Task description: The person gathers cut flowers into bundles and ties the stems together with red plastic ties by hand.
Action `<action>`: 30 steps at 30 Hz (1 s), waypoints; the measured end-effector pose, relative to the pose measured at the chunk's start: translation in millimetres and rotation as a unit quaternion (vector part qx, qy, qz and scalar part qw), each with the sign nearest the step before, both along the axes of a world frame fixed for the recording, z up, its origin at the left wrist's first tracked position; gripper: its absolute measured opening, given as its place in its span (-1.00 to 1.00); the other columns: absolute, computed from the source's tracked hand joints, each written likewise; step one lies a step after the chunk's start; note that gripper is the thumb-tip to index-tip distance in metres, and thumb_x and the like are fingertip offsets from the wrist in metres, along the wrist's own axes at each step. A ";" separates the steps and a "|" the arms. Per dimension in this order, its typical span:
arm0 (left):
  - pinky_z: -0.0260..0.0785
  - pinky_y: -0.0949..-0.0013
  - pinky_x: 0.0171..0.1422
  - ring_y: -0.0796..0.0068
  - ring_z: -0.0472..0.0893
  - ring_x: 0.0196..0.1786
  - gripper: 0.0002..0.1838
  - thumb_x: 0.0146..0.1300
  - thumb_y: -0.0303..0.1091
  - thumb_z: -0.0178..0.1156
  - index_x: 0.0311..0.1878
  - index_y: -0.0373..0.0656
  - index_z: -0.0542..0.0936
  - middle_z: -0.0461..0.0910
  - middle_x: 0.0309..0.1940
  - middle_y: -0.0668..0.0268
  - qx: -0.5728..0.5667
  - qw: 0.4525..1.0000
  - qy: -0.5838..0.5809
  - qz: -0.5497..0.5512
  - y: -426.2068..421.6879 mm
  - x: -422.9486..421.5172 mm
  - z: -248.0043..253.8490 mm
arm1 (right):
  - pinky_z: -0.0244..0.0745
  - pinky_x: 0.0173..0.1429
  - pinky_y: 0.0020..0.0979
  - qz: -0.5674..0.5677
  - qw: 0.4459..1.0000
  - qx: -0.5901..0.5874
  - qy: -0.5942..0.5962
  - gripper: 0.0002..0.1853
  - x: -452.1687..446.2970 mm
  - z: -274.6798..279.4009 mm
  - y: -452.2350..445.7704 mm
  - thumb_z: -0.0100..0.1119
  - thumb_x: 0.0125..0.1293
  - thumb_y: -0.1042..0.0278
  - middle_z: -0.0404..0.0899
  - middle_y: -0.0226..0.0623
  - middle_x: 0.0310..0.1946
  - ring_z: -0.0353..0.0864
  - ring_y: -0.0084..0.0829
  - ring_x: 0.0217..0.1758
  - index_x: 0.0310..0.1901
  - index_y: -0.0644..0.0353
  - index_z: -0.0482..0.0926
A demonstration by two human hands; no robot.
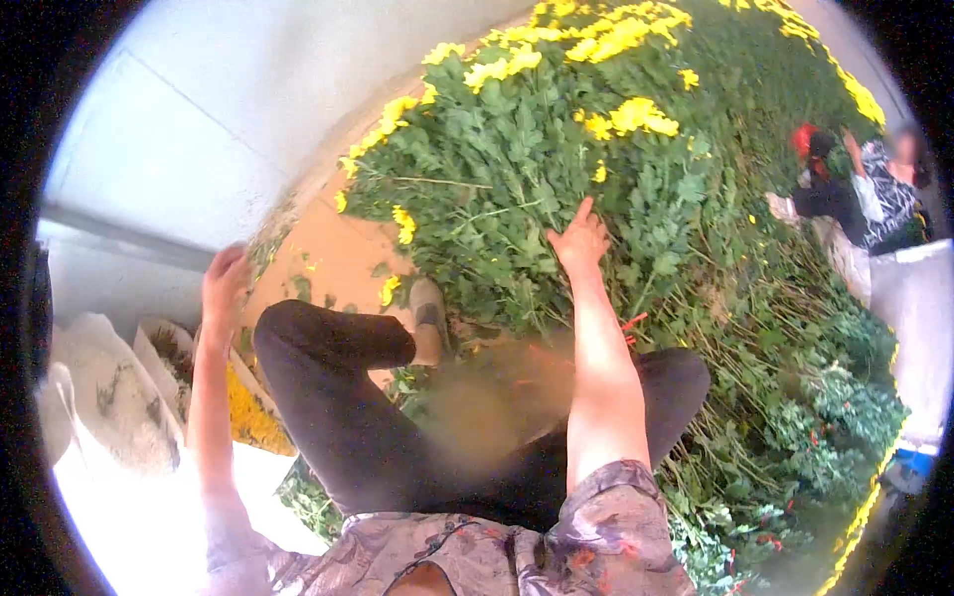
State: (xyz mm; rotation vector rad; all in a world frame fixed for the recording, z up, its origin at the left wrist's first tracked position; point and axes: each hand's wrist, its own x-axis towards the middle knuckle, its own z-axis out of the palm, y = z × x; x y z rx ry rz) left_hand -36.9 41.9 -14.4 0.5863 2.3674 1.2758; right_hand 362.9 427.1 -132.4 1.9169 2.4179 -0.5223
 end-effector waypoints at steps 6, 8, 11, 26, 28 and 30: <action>0.27 0.24 0.34 0.12 0.43 0.25 -0.39 0.09 -0.20 0.28 0.26 -0.02 0.42 -0.08 0.47 0.04 -0.203 0.880 0.214 -0.373 188.8 79.8 -23.4 | 0.18 0.31 0.11 0.031 0.999 -0.006 0.023 0.08 10.4 -9.7 13.4 0.32 0.07 -0.15 0.14 0.02 0.36 0.14 0.02 0.39 0.45 0.14 -0.13; 0.23 0.23 0.38 0.06 0.33 0.33 -0.37 0.12 -0.24 0.21 0.31 0.00 0.37 -0.28 0.49 -0.02 -0.257 0.845 0.212 -0.419 238.1 94.1 -52.5 | 0.15 0.32 0.12 0.024 0.999 -0.003 0.028 0.02 18.4 2.2 9.6 0.27 0.11 -0.17 0.13 0.00 0.36 0.12 0.03 0.40 0.44 0.13 -0.07; 0.34 0.20 0.25 0.03 0.44 0.20 -0.45 0.09 -0.32 0.19 0.22 -0.11 0.42 0.03 0.39 -0.08 -0.290 0.801 0.252 -0.459 271.2 76.1 -129.7 | 0.14 0.31 0.13 0.024 0.974 0.225 0.007 -0.05 69.7 -0.2 19.6 0.23 0.16 -0.17 0.12 0.01 0.36 0.11 0.05 0.38 0.41 0.17 -0.01; 0.39 0.20 0.18 -0.01 0.50 0.11 -0.66 0.10 -0.40 0.21 -0.01 -0.17 0.57 0.51 0.06 0.02 -0.483 0.741 0.284 -0.369 -44.8 -54.2 -28.6 | 0.18 0.39 -0.14 -0.020 0.966 -0.105 0.237 -0.37 178.5 -47.3 -15.9 0.27 0.18 0.08 0.25 0.05 0.31 0.26 -0.06 0.36 0.22 0.27 0.40; 0.38 0.25 0.19 0.05 0.52 0.10 -0.65 0.11 -0.40 0.21 0.01 -0.19 0.58 0.55 0.01 0.03 -0.298 0.873 0.216 -0.320 -14.7 -0.1 0.7 | 0.12 0.44 -0.17 -0.028 0.973 -0.117 0.198 -0.06 157.4 -48.2 -33.5 0.26 0.18 -0.01 0.08 0.07 0.39 0.12 -0.02 0.44 0.44 0.17 -0.08; 0.36 0.31 0.20 0.21 0.54 0.08 -0.63 0.15 -0.41 0.20 0.05 -0.23 0.56 0.58 0.00 0.12 -0.087 0.959 0.071 -0.261 35.6 75.2 40.0 | 0.21 0.39 -0.12 -0.042 0.989 -0.061 0.124 -0.02 137.6 -56.2 -39.7 0.27 0.13 -0.10 0.12 0.22 0.33 0.20 0.08 0.38 0.42 0.18 -0.05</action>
